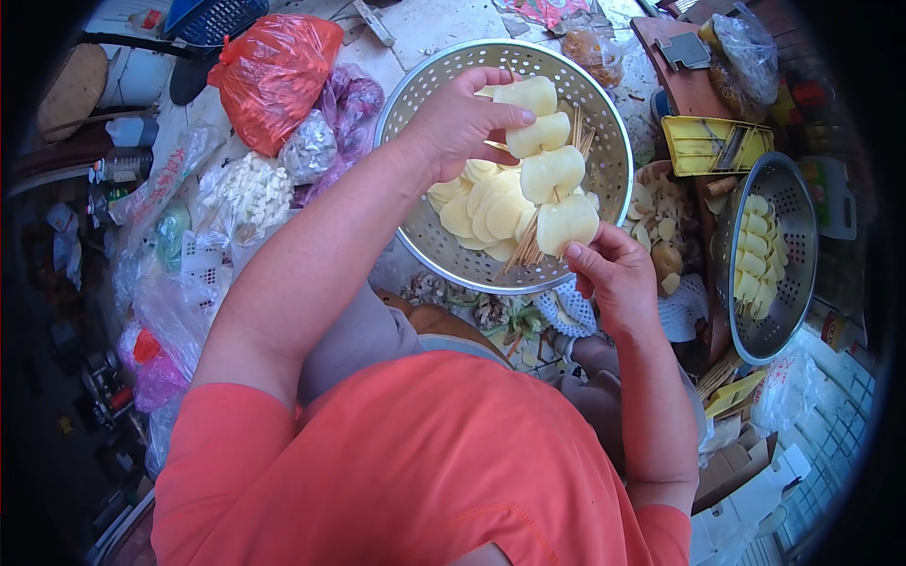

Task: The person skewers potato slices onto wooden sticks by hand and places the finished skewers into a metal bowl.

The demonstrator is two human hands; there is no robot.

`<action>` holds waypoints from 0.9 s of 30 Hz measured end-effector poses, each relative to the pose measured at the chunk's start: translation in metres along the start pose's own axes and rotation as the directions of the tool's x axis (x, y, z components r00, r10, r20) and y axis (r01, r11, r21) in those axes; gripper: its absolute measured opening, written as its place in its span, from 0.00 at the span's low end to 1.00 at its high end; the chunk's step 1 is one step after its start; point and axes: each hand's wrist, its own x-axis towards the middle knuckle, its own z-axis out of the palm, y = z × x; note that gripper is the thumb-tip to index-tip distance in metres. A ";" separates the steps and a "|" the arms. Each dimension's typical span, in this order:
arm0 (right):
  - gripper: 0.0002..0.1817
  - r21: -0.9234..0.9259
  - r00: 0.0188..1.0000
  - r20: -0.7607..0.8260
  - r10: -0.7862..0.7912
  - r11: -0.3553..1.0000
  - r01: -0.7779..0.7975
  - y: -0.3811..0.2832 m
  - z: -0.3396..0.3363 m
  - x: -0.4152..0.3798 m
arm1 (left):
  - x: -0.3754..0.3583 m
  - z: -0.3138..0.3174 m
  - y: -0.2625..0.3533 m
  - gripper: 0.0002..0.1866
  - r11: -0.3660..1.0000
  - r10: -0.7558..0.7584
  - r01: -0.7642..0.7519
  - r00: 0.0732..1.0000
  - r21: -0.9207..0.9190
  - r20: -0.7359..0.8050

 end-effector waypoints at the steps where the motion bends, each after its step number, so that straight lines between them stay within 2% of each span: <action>1: 0.07 -0.008 1.000 0.002 -0.003 1.000 0.003 -0.001 0.001 0.000 | 0.000 0.000 -0.001 0.27 1.000 -0.002 0.002 1.000 0.000 0.000; 3: 0.08 -0.016 1.000 0.005 -0.002 1.000 0.002 -0.002 0.003 0.000 | 0.000 0.000 0.001 0.32 0.999 0.035 -0.035 0.999 -0.002 0.018; 10: 0.08 -0.024 1.000 0.000 -0.001 1.000 0.001 -0.004 0.004 0.003 | 0.000 -0.008 0.002 0.33 0.998 0.026 -0.027 0.999 0.056 0.026; 12: 0.08 -0.013 1.000 -0.004 -0.006 1.000 0.006 -0.005 0.001 0.004 | -0.002 -0.012 0.010 0.28 0.993 -0.039 0.052 0.992 0.108 -0.118; 13: 0.08 -0.006 1.000 -0.017 -0.011 1.000 0.011 -0.004 -0.001 0.005 | 0.000 -0.019 0.012 0.28 0.993 -0.040 0.052 0.992 0.109 -0.116; 14: 0.09 0.001 0.999 -0.030 -0.016 1.000 0.016 -0.004 -0.003 0.005 | 0.004 -0.029 0.014 0.25 0.933 -0.003 0.058 0.988 0.355 -0.155; 15: 0.09 0.001 0.999 -0.031 -0.016 1.000 0.016 -0.003 -0.004 0.004 | 0.006 -0.036 0.013 0.22 0.814 0.043 0.072 0.982 0.577 -0.183; 16: 0.09 0.005 0.999 -0.030 -0.013 1.000 0.013 -0.003 -0.004 0.004 | 0.005 -0.040 0.007 0.22 0.814 0.044 0.071 0.982 0.576 -0.183; 17: 0.09 0.009 1.000 -0.029 -0.010 1.000 0.010 -0.003 -0.005 0.004 | 0.003 -0.042 0.001 0.16 0.427 0.008 0.057 0.998 0.903 -0.066; 18: 0.09 0.009 1.000 -0.029 -0.010 1.000 0.010 -0.003 -0.004 0.004 | 0.002 -0.044 -0.006 0.12 -0.064 -0.081 -0.024 0.997 0.998 0.019; 19: 0.09 0.006 1.000 -0.024 -0.002 1.000 0.002 -0.003 -0.003 0.004 | 0.001 -0.044 -0.014 0.12 -0.064 -0.082 -0.024 0.996 0.998 0.019; 21: 0.09 0.005 1.000 -0.020 0.005 1.000 -0.005 -0.004 -0.001 0.003 | -0.003 -0.038 -0.023 0.13 -0.184 -0.128 0.062 0.988 0.981 -0.087; 22: 0.08 0.006 1.000 -0.008 0.008 1.000 -0.008 -0.005 -0.001 0.002 | -0.002 -0.038 -0.024 0.13 -0.208 -0.138 0.060 0.986 0.976 -0.090; 27: 0.08 -0.003 1.000 -0.002 0.020 1.000 -0.020 -0.004 -0.002 0.002 | 0.001 -0.043 -0.027 0.14 -0.171 -0.153 0.024 0.987 0.985 -0.051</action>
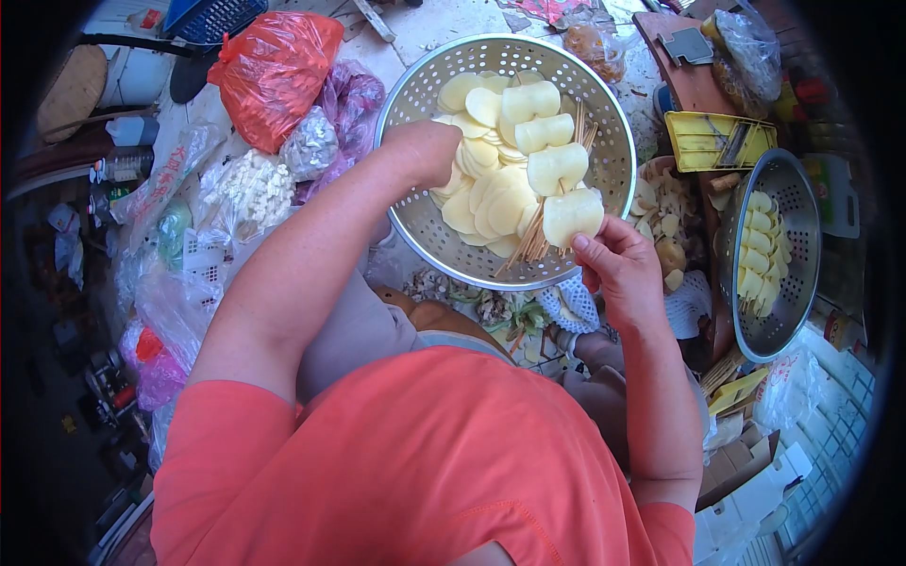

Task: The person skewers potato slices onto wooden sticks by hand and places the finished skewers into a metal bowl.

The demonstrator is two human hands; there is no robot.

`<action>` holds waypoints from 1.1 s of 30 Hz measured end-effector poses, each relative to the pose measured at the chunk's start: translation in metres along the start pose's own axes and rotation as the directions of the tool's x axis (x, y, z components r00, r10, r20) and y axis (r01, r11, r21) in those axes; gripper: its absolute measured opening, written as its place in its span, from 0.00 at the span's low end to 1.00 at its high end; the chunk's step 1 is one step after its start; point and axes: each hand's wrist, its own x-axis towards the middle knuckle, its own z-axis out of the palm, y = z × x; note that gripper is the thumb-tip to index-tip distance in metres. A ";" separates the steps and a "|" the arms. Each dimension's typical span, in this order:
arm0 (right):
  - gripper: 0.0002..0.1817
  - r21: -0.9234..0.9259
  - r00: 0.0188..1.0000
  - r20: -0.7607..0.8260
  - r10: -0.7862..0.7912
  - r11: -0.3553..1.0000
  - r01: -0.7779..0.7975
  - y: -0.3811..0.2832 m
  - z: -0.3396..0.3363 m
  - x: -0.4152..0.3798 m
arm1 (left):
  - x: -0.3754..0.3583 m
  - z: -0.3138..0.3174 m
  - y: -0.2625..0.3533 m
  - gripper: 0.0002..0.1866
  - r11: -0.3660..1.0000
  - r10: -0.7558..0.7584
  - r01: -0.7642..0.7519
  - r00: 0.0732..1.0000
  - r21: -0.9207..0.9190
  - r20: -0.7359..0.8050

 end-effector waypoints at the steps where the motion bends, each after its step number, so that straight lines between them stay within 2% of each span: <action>1: 0.08 0.008 1.000 0.006 0.004 1.000 -0.004 0.001 0.000 0.000 | 0.003 0.003 -0.002 0.17 1.000 -0.004 0.004 1.000 -0.014 -0.001; 4: 0.08 0.015 1.000 0.013 0.011 1.000 -0.011 0.001 0.001 -0.001 | -0.001 -0.003 -0.002 0.18 0.999 0.021 -0.024 0.996 0.029 0.090; 11: 0.06 0.004 0.997 0.074 0.032 0.999 -0.032 -0.002 0.002 -0.005 | 0.005 -0.010 -0.006 0.17 0.999 0.021 -0.028 0.988 0.042 0.151; 12: 0.06 0.004 0.997 0.073 0.030 1.000 -0.030 -0.001 0.002 -0.006 | 0.006 -0.016 -0.011 0.17 0.971 0.015 0.027 0.985 -0.237 0.172; 13: 0.06 -0.013 0.995 0.088 0.046 0.999 -0.045 -0.001 0.003 -0.008 | 0.008 -0.021 -0.014 0.17 0.865 0.016 0.084 0.981 -0.495 0.193; 14: 0.06 -0.032 0.993 0.103 0.062 0.998 -0.059 -0.001 0.003 -0.010 | 0.008 -0.026 -0.017 0.17 0.865 0.016 0.081 0.982 -0.495 0.188; 15: 0.06 -0.033 0.993 0.104 0.056 0.998 -0.053 -0.001 0.003 -0.011 | 0.007 -0.031 -0.020 0.14 0.584 -0.002 0.044 0.999 -0.811 0.053; 16: 0.06 -0.040 0.990 0.123 0.062 0.998 -0.057 0.000 0.003 -0.012 | 0.007 -0.035 -0.022 0.11 0.203 -0.073 -0.049 0.995 -0.978 -0.065; 17: 0.06 -0.048 0.987 0.143 0.067 0.997 -0.060 0.000 0.004 -0.012 | 0.006 -0.039 -0.021 0.11 0.204 -0.074 -0.056 0.995 -0.977 -0.072; 19: 0.06 -0.041 0.989 0.139 0.054 0.998 -0.049 0.000 0.003 -0.012 | 0.003 -0.045 -0.016 0.12 -0.113 -0.127 -0.155 0.982 -0.981 -0.140; 20: 0.06 -0.032 0.990 0.133 0.049 0.998 -0.045 0.000 0.003 -0.011 | 0.003 -0.046 -0.014 0.12 -0.113 -0.129 -0.160 0.981 -0.981 -0.145; 22: 0.06 -0.016 0.990 0.136 0.039 0.999 -0.037 -0.003 0.004 -0.012 | 0.003 -0.047 -0.011 0.12 -0.244 -0.164 -0.187 0.975 -0.952 -0.149; 23: 0.07 0.003 0.990 0.136 0.034 0.999 -0.034 -0.003 0.004 -0.012 | 0.003 -0.046 -0.011 0.12 -0.244 -0.166 -0.188 0.975 -0.951 -0.150; 25: 0.07 0.001 0.989 0.147 0.030 1.000 -0.030 -0.002 0.002 -0.011 | 0.005 -0.044 -0.011 0.12 -0.352 -0.149 -0.191 0.978 -0.916 -0.147; 29: 0.07 -0.006 0.988 0.153 0.021 1.000 -0.020 -0.002 0.003 -0.012 | 0.005 -0.041 -0.007 0.11 -0.327 -0.164 -0.202 0.974 -0.923 -0.155; 32: 0.07 -0.023 0.988 0.156 0.018 1.000 -0.015 -0.003 0.005 -0.014 | 0.008 -0.040 -0.008 0.10 -0.395 -0.119 -0.220 0.975 -0.892 -0.188; 33: 0.07 -0.023 0.988 0.156 0.017 1.000 -0.014 -0.003 0.005 -0.014 | 0.004 -0.045 -0.006 0.09 -0.425 -0.150 -0.180 0.981 -0.887 -0.127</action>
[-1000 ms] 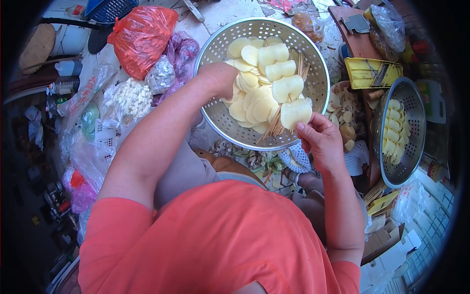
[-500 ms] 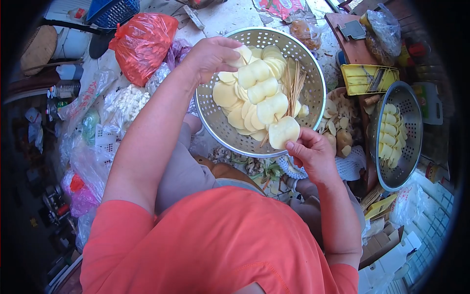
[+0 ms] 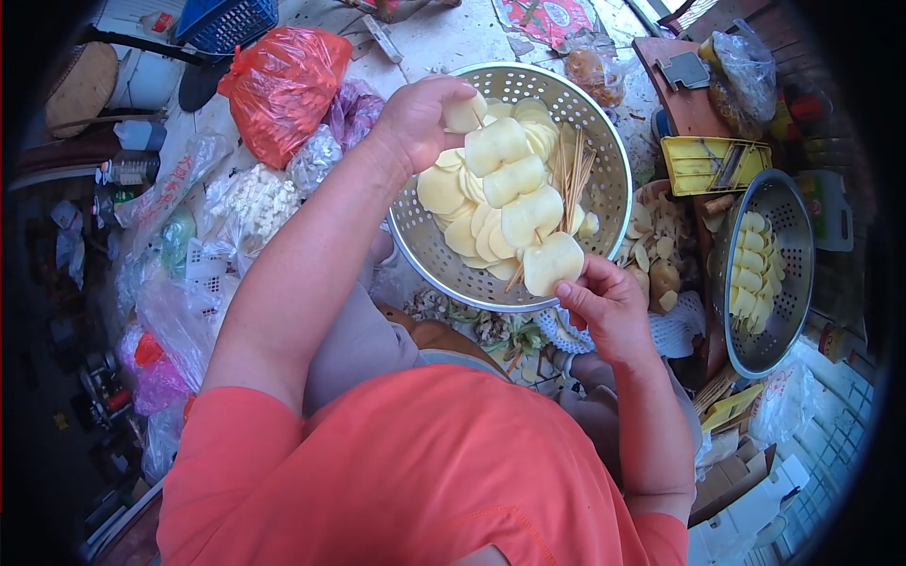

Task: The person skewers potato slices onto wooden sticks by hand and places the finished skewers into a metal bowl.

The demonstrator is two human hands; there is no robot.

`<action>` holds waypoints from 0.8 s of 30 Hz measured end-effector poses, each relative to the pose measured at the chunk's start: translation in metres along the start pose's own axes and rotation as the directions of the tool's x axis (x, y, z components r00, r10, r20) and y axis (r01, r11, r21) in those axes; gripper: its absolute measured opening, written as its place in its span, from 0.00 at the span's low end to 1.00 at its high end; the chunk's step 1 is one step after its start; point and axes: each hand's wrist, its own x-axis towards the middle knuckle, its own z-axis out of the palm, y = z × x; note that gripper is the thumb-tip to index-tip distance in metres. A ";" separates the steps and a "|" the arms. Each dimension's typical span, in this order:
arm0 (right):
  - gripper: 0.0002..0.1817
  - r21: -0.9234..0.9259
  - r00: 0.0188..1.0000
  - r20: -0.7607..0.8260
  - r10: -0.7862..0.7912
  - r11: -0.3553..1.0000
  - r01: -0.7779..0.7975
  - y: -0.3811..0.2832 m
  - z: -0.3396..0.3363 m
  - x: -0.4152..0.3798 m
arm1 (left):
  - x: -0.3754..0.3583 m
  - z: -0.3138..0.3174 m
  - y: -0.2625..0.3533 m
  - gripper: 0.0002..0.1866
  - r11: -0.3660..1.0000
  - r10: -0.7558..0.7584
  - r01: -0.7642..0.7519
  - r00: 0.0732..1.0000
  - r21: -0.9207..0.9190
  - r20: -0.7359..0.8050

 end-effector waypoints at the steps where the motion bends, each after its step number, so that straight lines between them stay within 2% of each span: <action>1: 0.07 -0.001 1.000 -0.001 -0.005 1.000 0.005 0.000 0.000 0.000 | -0.003 0.003 0.003 0.08 0.999 -0.044 0.042 0.998 -0.028 -0.053; 5: 0.07 0.030 0.999 0.001 -0.042 0.999 0.041 0.003 -0.003 0.001 | 0.003 -0.003 -0.003 0.07 1.000 0.006 -0.005 0.999 0.022 -0.045; 11: 0.06 0.012 1.000 -0.019 -0.024 1.000 0.025 0.000 -0.003 0.001 | -0.003 0.008 -0.003 0.11 0.997 0.079 -0.079 0.996 -0.007 -0.042; 14: 0.06 0.009 1.000 -0.023 -0.018 1.000 0.018 0.000 -0.003 0.002 | -0.004 0.011 -0.002 0.13 0.995 0.102 -0.102 0.995 0.020 0.005; 17: 0.06 -0.010 1.000 -0.025 0.017 1.000 -0.017 -0.001 -0.002 0.002 | -0.004 0.011 -0.003 0.14 0.990 0.112 -0.112 0.994 0.090 0.001; 19: 0.06 -0.004 0.999 -0.028 0.029 1.000 -0.029 -0.002 -0.001 0.002 | -0.001 0.007 -0.007 0.13 0.956 0.221 -0.216 0.975 0.198 -0.003; 20: 0.05 0.002 0.999 -0.032 0.041 0.999 -0.040 -0.002 -0.001 0.002 | 0.000 0.006 -0.009 0.13 0.956 0.221 -0.216 0.975 0.198 -0.003; 22: 0.05 0.012 0.998 -0.033 0.047 0.999 -0.047 -0.001 0.000 0.001 | 0.003 0.005 -0.013 0.10 0.875 0.352 -0.351 0.934 0.332 0.060; 23: 0.05 0.023 0.998 -0.033 0.053 0.998 -0.052 -0.001 0.000 0.001 | 0.002 0.005 -0.014 0.10 0.875 0.352 -0.351 0.934 0.332 0.060; 24: 0.05 0.022 0.998 -0.033 0.052 0.998 -0.051 -0.001 0.000 0.001 | 0.001 0.005 -0.016 0.10 0.828 0.387 -0.386 0.918 0.408 0.083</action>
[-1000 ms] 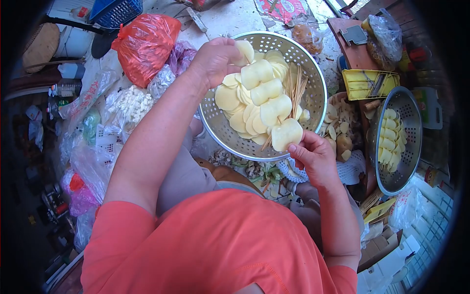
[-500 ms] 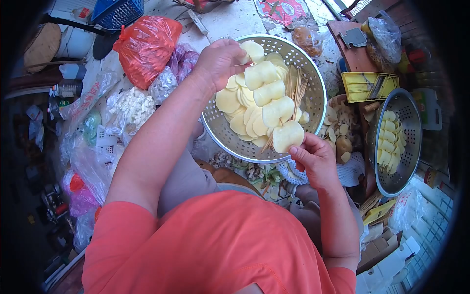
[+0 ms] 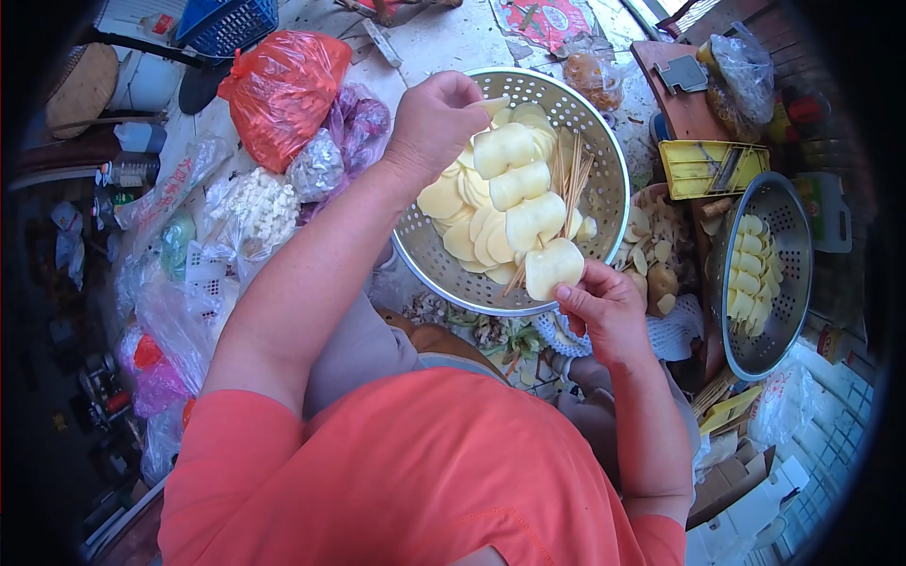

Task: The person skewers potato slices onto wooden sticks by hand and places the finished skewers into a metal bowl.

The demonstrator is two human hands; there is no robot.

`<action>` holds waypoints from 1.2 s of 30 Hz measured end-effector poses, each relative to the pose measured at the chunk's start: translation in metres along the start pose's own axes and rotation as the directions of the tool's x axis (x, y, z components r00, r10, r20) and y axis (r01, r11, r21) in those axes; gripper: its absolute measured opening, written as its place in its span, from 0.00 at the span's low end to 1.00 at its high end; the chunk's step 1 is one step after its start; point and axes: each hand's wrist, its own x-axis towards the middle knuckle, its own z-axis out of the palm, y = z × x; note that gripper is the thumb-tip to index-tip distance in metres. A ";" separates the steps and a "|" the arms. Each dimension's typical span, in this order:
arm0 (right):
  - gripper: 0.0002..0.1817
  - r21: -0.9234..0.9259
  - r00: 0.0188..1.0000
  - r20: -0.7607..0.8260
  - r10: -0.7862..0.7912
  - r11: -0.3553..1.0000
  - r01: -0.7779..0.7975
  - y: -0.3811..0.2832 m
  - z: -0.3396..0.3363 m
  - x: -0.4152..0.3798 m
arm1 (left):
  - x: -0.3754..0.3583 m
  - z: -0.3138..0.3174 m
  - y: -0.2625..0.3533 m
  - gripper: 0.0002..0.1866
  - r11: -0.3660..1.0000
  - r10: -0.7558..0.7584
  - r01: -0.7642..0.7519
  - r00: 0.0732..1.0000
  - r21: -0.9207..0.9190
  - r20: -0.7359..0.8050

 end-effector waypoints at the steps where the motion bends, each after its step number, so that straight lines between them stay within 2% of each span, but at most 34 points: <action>1: 0.05 0.005 1.000 -0.014 0.006 1.000 -0.006 0.000 0.000 0.000 | -0.001 0.001 0.000 0.09 0.995 0.044 -0.045 0.999 0.084 0.011; 5: 0.04 0.013 0.999 -0.038 0.002 1.000 -0.002 0.002 0.000 0.001 | -0.002 -0.001 0.001 0.06 0.993 0.015 -0.020 0.999 0.113 0.049; 7: 0.04 0.013 1.000 -0.029 -0.007 1.000 0.008 0.003 -0.002 0.001 | -0.003 -0.002 0.006 0.05 0.972 -0.131 0.147 0.987 -0.181 0.096; 8: 0.05 0.012 1.000 -0.018 -0.019 1.000 0.019 0.004 -0.002 0.001 | -0.002 -0.003 0.008 0.05 0.972 -0.133 0.149 0.986 -0.181 0.098; 10: 0.05 -0.049 0.998 -0.033 -0.048 0.998 0.046 0.004 -0.003 0.000 | 0.001 -0.005 0.013 0.07 0.859 -0.319 0.341 0.940 -0.383 0.122; 13: 0.05 -0.129 0.993 -0.040 -0.112 0.986 0.106 0.004 -0.005 0.001 | 0.003 -0.006 0.015 0.10 0.810 -0.339 0.369 0.929 -0.455 0.151; 17: 0.06 -0.155 0.990 -0.022 -0.141 0.979 0.136 0.003 -0.007 0.000 | 0.005 -0.010 0.016 0.12 0.849 -0.348 0.363 0.931 -0.383 0.112; 19: 0.05 -0.159 0.991 -0.035 -0.133 0.979 0.126 0.007 -0.008 0.001 | 0.008 -0.013 0.009 0.13 0.825 -0.369 0.431 0.901 -0.366 0.228; 20: 0.05 -0.161 0.991 -0.050 -0.124 0.980 0.114 0.010 -0.008 0.001 | 0.008 -0.013 0.009 0.13 0.824 -0.371 0.432 0.900 -0.367 0.227; 25: 0.05 -0.196 0.982 -0.117 -0.146 0.973 0.121 0.014 0.000 0.002 | 0.008 -0.009 0.002 0.13 0.832 -0.471 0.496 0.868 -0.249 0.155; 31: 0.05 -0.189 0.985 -0.128 -0.116 0.978 0.090 0.018 0.003 0.005 | -0.003 0.007 0.000 0.13 0.891 -0.436 0.433 0.900 -0.134 0.007; 35: 0.05 -0.120 0.985 -0.136 -0.103 0.989 0.087 0.019 0.006 0.006 | -0.009 0.016 0.003 0.13 0.883 -0.447 0.440 0.895 -0.161 -0.004; 36: 0.05 -0.120 0.985 -0.136 -0.103 0.989 0.087 0.018 0.006 0.006 | -0.011 0.017 0.004 0.13 0.873 -0.451 0.450 0.892 -0.191 0.040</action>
